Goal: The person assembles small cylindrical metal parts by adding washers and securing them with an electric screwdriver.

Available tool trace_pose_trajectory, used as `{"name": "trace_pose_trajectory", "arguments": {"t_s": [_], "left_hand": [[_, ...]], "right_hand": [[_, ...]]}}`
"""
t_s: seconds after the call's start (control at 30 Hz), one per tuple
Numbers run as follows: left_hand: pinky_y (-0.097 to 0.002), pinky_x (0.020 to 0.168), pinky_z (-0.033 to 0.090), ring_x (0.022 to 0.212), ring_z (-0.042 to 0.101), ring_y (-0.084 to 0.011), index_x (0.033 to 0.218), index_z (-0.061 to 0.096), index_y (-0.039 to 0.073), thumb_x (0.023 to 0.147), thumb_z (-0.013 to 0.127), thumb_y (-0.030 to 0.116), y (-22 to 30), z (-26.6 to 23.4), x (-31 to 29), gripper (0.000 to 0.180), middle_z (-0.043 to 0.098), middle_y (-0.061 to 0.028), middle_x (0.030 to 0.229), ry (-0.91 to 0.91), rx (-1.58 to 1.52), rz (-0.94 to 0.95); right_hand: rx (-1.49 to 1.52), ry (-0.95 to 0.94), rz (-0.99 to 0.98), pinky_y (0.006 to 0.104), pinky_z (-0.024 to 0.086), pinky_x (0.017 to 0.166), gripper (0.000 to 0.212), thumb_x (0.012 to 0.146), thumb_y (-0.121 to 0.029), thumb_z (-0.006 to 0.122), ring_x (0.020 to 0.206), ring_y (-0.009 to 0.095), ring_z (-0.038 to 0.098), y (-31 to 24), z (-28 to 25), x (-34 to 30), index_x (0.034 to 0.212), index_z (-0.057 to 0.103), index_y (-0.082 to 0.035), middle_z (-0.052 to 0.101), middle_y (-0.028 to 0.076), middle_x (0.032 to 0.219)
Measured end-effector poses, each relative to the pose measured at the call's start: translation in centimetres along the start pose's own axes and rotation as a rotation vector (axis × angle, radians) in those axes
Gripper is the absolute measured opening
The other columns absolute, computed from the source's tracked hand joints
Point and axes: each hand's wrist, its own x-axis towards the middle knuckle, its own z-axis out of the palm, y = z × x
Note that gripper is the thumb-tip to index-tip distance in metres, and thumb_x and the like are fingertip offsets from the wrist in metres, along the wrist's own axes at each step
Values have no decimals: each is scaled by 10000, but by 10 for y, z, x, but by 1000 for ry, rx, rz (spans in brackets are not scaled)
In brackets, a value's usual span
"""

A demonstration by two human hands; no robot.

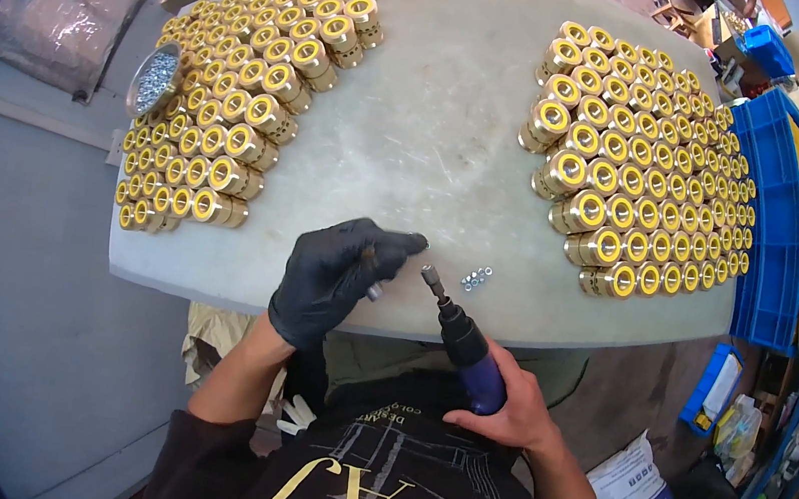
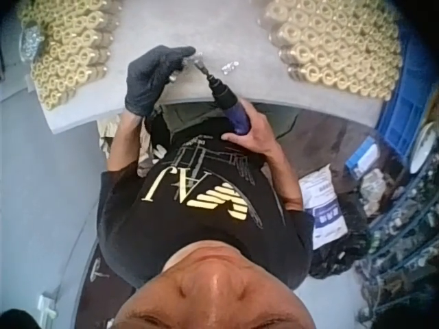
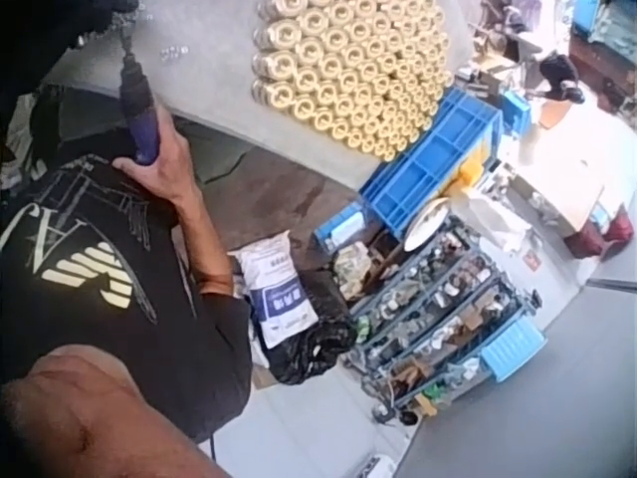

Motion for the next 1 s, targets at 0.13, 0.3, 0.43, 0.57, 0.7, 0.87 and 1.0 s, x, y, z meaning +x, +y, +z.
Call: {"name": "trace_pose_trajectory", "arguments": {"t_s": [0.13, 0.3, 0.43, 0.57, 0.7, 0.87, 1.0], "left_hand": [[-277, 662, 500, 754, 631, -123, 1083, 694, 11, 910, 687, 68, -1, -2, 11, 183, 667, -103, 953, -114, 434, -127], [-327, 690, 507, 787, 650, -221, 1136, 648, 39, 885, 699, 80, -27, 13, 21, 259, 669, -113, 953, -89, 463, 237], [-337, 679, 509, 729, 626, -264, 1085, 669, 72, 854, 715, 80, -34, 17, 26, 235, 635, -114, 890, -91, 619, 187], [-343, 654, 503, 719, 631, -257, 1047, 679, 86, 851, 718, 92, -32, 20, 32, 201, 631, -100, 877, -55, 668, 164], [-361, 642, 505, 740, 642, -278, 994, 671, 100, 850, 719, 143, -23, 23, 40, 158, 618, -92, 887, -58, 732, 195], [-399, 661, 513, 799, 639, -314, 987, 641, 103, 881, 683, 186, -15, 16, 56, 140, 593, -106, 917, -91, 904, 248], [-451, 732, 503, 876, 607, -395, 1023, 615, 47, 947, 600, 170, -19, -46, 113, 146, 585, -181, 938, 92, 937, 466]], "right_hand": [[38, 19, 85, 376, 501, 968, 999, 666, -324, 928, 1145, 295, 649, 2, -2, -8, 1449, 398, -2, 626, 205, 1275], [42, 103, 65, 358, 505, 944, 1009, 647, -323, 940, 1092, 247, 664, 11, -7, -18, 1434, 410, 18, 645, 196, 1232], [82, 137, 144, 346, 511, 914, 1022, 634, -329, 947, 1044, 239, 671, 20, -10, -25, 1431, 411, 22, 660, 184, 1192], [112, 161, 138, 348, 513, 911, 1027, 627, -335, 949, 1047, 236, 671, 25, -12, -26, 1426, 413, 23, 661, 180, 1192], [95, 162, 136, 354, 513, 916, 1024, 627, -335, 949, 1057, 241, 669, 24, -16, -22, 1423, 414, 24, 658, 182, 1200], [108, 159, 167, 367, 507, 938, 1033, 616, -350, 952, 1082, 248, 665, 29, -20, -16, 1423, 420, 13, 654, 181, 1211], [135, 159, 143, 367, 505, 943, 1026, 610, -361, 955, 1084, 235, 662, 23, -25, -10, 1415, 435, 5, 655, 166, 1217]]}}
